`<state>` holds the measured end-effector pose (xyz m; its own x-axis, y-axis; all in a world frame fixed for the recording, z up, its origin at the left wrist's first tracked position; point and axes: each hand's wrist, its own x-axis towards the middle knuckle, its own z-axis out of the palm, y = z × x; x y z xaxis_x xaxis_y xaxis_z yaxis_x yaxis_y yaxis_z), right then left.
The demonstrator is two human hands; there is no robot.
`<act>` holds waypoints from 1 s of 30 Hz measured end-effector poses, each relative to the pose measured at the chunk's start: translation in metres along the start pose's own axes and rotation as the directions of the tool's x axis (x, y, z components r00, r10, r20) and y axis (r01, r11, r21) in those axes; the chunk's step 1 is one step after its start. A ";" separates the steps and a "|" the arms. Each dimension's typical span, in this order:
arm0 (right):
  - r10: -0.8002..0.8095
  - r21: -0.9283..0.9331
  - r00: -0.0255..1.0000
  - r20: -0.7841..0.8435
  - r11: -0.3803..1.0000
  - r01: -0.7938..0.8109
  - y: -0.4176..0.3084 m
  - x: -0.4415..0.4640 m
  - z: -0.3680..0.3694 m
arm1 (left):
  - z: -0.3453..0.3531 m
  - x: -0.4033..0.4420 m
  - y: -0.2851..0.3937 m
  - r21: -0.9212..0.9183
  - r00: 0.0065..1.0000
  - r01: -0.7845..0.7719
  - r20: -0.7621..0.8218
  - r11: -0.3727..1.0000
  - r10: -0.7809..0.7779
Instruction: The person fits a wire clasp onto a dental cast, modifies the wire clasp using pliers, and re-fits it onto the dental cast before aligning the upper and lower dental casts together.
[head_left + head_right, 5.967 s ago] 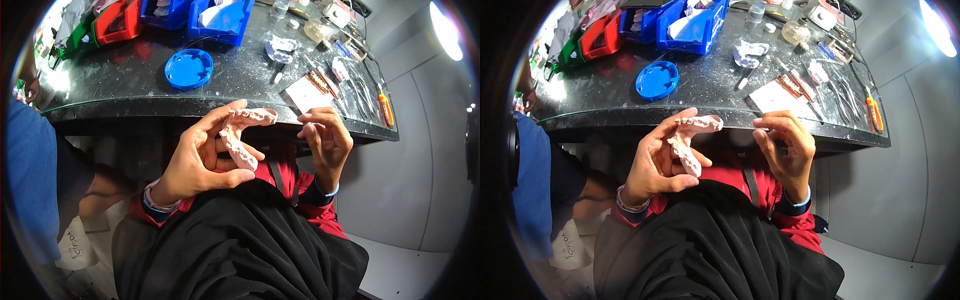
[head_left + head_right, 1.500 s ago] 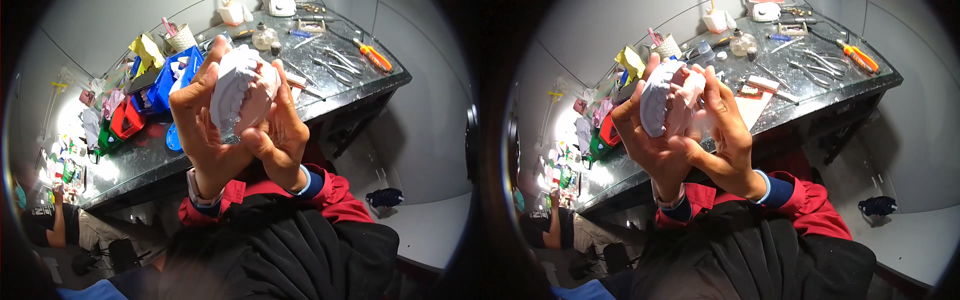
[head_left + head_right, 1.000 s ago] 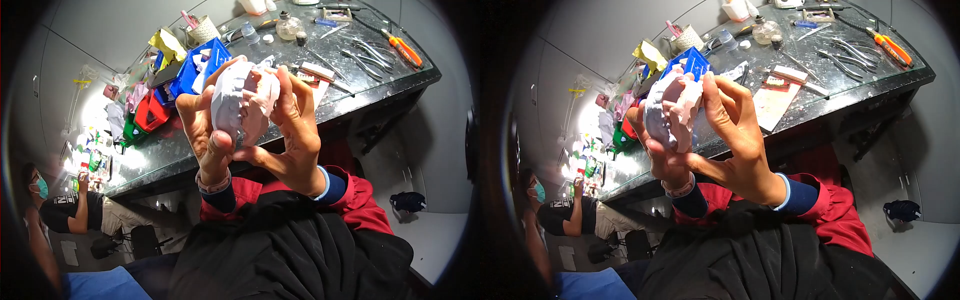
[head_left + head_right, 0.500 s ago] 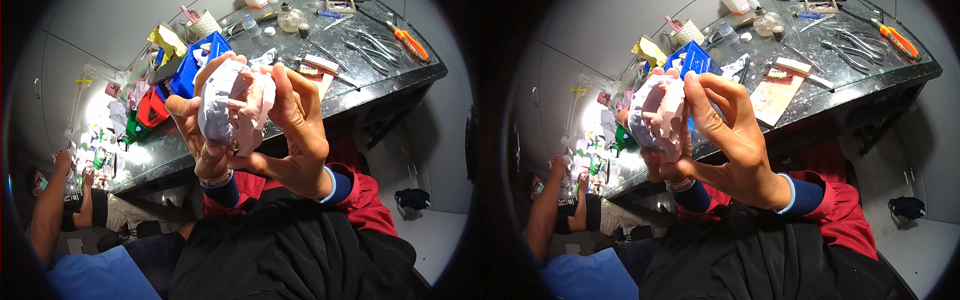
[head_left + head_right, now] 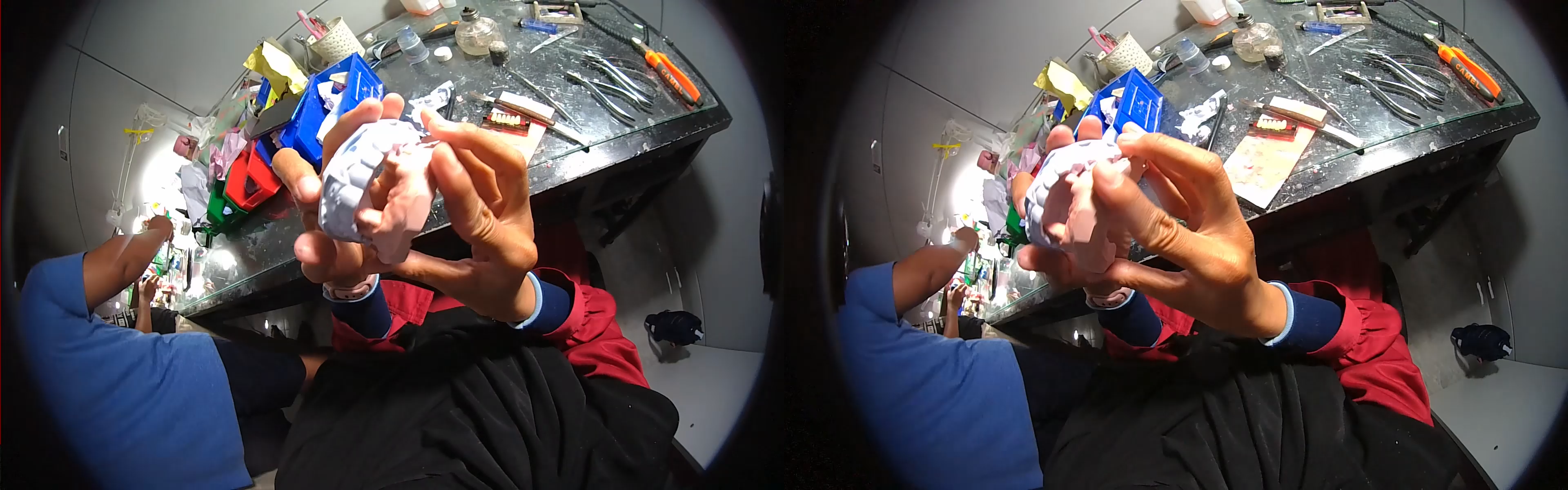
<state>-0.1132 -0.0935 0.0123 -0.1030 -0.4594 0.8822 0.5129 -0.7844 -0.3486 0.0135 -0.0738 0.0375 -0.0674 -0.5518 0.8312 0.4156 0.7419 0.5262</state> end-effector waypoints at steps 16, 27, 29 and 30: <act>-0.081 0.177 0.989 0.128 0.983 0.057 -0.010 -0.008 0.001 | 0.021 -0.001 0.023 -0.487 0.988 0.131 -0.005 0.864 -0.153; -0.047 0.086 0.998 -0.031 0.995 0.050 -0.008 -0.001 0.002 | 0.000 0.001 0.017 0.044 0.987 0.027 0.155 0.999 -0.034; 0.013 0.068 1.000 -0.007 0.998 -0.013 -0.010 0.001 -0.002 | 0.000 0.001 0.018 0.196 0.992 0.052 0.100 0.979 -0.073; 0.024 0.046 1.000 0.016 0.999 -0.025 -0.009 0.003 -0.006 | 0.000 0.001 0.015 0.237 0.995 0.032 0.084 0.971 -0.053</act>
<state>-0.1235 -0.0901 0.0160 -0.0771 -0.4718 0.8783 0.5540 -0.7527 -0.3557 0.0196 -0.0628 0.0461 -0.1654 -0.5563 0.8144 0.1861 0.7933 0.5797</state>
